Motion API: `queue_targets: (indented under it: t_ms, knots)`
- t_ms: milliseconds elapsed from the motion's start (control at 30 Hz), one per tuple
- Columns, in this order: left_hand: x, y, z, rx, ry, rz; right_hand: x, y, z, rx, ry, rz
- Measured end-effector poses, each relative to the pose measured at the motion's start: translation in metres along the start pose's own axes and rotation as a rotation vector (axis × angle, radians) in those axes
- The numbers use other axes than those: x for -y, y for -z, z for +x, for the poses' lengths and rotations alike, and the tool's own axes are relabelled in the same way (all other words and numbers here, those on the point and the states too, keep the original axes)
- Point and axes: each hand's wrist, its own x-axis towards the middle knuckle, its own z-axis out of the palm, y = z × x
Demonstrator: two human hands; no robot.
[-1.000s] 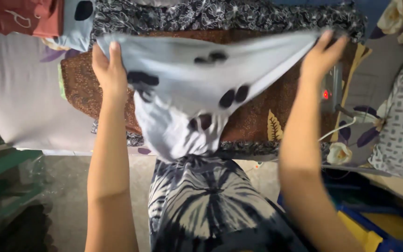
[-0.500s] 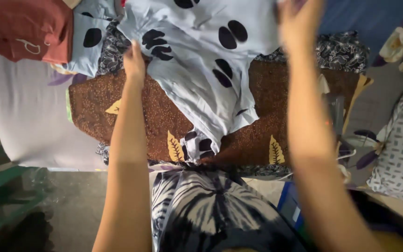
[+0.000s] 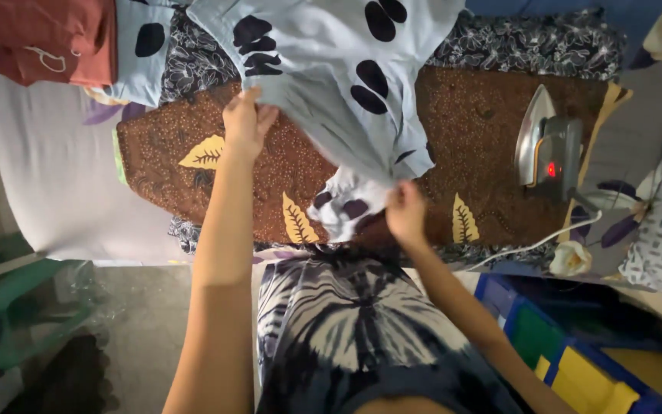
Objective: Ironing and folding a red shirt and blue patterned shorts on an ironing board.
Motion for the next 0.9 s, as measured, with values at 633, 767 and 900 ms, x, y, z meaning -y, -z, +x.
queue_targets:
  t_ms: [633,767,900]
  knots:
    - [0.018,0.086,0.015,-0.085,-0.991,1.072,-0.105,0.141,0.020,-0.287,0.699,-0.945]
    - [0.092,0.139,0.061,-0.166,-0.982,1.264,-0.111,0.090,-0.035,-0.127,0.483,-0.840]
    - [0.099,0.138,0.035,-0.040,-0.742,1.282,-0.124,0.069,-0.055,-0.392,0.244,-0.339]
